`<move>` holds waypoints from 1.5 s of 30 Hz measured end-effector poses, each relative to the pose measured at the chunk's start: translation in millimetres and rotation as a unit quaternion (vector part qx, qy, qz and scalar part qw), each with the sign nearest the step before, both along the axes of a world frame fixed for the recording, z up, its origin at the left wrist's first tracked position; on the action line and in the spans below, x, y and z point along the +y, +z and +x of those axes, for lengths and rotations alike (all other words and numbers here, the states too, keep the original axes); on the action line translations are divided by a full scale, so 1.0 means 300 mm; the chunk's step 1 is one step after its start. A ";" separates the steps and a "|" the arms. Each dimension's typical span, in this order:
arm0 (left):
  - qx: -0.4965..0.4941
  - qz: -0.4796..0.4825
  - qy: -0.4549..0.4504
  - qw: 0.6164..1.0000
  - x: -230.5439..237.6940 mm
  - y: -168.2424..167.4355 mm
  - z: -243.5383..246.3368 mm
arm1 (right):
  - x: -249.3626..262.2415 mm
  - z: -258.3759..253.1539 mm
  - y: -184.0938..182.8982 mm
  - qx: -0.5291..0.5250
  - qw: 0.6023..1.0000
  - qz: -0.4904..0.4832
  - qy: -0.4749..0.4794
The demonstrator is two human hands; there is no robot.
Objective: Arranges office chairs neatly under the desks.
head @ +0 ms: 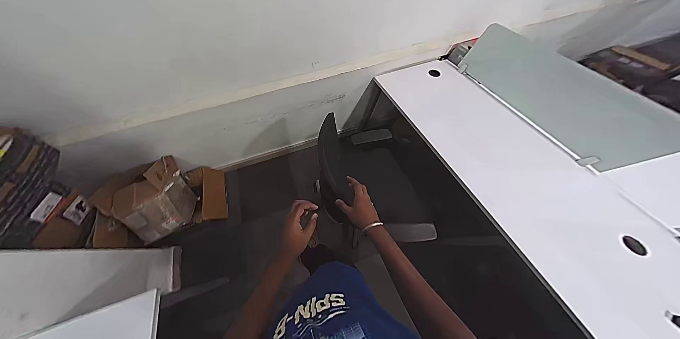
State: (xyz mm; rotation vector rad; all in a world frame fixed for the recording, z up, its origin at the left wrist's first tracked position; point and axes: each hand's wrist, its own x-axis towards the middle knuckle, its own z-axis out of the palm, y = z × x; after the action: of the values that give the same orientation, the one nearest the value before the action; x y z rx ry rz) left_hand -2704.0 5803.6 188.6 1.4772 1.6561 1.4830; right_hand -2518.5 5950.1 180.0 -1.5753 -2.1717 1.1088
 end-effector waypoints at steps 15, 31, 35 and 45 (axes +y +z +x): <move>0.363 -0.144 -0.366 0.845 0.975 0.040 -0.384 | 0.223 -0.236 -0.091 -0.121 0.980 -0.154 0.033; 0.377 0.196 -0.626 0.654 1.267 -0.259 -0.347 | -0.080 -0.141 -0.051 -0.261 0.909 -0.057 -0.321; 0.343 0.265 -0.591 0.681 1.277 -0.291 -0.313 | -0.013 -0.329 -0.131 -0.323 0.856 0.114 -0.388; 0.432 0.136 -0.661 0.598 1.749 -0.225 -0.099 | 0.392 -0.267 -0.163 -0.370 0.818 0.153 -0.413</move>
State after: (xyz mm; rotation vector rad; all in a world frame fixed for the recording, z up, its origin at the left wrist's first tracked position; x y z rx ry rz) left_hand -2733.7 6328.4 121.2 2.8111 0.0946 0.0509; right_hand -2598.4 6067.7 131.1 -2.6293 -1.4746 -0.1587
